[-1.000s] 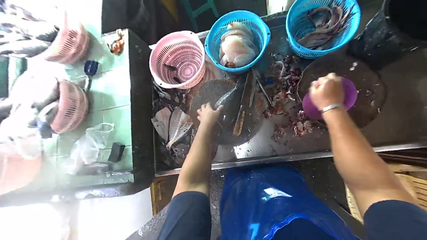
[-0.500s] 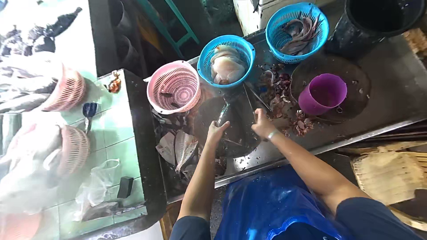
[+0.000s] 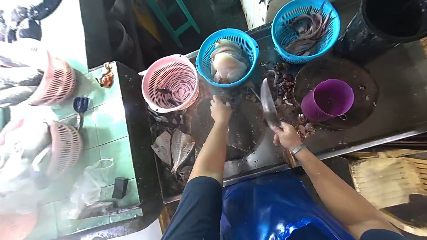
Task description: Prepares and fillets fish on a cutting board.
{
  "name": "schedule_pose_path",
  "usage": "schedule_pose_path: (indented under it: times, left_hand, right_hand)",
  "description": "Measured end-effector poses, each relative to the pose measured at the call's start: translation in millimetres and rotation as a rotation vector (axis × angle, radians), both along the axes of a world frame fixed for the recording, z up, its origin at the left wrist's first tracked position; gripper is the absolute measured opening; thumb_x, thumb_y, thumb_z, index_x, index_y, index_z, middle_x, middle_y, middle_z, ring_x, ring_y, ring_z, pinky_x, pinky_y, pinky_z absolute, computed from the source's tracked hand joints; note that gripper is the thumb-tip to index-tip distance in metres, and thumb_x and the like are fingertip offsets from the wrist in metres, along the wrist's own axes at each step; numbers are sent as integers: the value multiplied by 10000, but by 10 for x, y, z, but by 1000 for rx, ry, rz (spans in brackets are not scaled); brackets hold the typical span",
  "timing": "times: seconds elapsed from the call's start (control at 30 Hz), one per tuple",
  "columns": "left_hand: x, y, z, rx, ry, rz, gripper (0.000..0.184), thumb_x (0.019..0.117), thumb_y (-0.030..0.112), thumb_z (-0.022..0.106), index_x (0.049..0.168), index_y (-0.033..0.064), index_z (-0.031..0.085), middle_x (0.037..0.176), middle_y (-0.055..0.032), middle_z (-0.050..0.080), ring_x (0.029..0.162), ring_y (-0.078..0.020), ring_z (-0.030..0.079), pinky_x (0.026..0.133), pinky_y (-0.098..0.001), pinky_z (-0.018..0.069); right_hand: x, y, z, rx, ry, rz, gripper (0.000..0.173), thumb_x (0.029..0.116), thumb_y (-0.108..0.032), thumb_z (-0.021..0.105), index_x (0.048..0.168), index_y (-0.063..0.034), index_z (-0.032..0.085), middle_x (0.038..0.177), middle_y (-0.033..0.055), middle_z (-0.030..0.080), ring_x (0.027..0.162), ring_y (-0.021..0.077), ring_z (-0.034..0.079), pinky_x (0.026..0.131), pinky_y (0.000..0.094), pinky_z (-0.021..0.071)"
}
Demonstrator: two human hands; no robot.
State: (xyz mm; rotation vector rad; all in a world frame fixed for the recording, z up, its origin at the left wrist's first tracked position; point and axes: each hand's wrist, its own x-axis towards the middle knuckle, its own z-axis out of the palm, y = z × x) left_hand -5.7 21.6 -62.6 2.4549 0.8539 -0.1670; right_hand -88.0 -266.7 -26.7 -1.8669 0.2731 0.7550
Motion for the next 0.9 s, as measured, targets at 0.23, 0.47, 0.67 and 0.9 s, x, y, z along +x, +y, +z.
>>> schedule_pose_path:
  times: [0.23,0.47,0.67,0.9]
  left_hand:
    - [-611,153,-57,-174,-137,-159,449,1012,289,622,1358,9,568,1357,-220,592,1224,-338,616,1039,-509,520]
    - [-1024,-235,-195,-19,-118,-304,526,1024,440,541,1491,201,513,1535,-78,502,1377,-381,456,995,-651,411]
    - [-1123,-316,-198,66,-71,-368,592,1075,452,408,1615,220,340,1667,13,339,1449,-387,368,970,-695,380]
    - [-1050,-358,-274,97,13,-338,595,1081,466,334,1636,253,302,1682,57,309,1486,-334,345,1026,-672,353]
  right_hand:
    - [451,540,-150,-269,48,422,491,1119,-431,396,1454,-81,476,906,249,664,685,372,676,654,540,579]
    - [719,650,-4,-358,160,599,453,1127,-394,386,1460,-94,449,951,241,646,708,353,668,638,511,572]
    - [727,495,90,-392,228,676,400,1125,-398,395,1373,-96,480,815,178,600,575,274,616,537,423,547]
    - [768,514,158,-423,237,693,410,1124,-398,397,1396,-104,483,830,174,592,583,264,606,540,409,541]
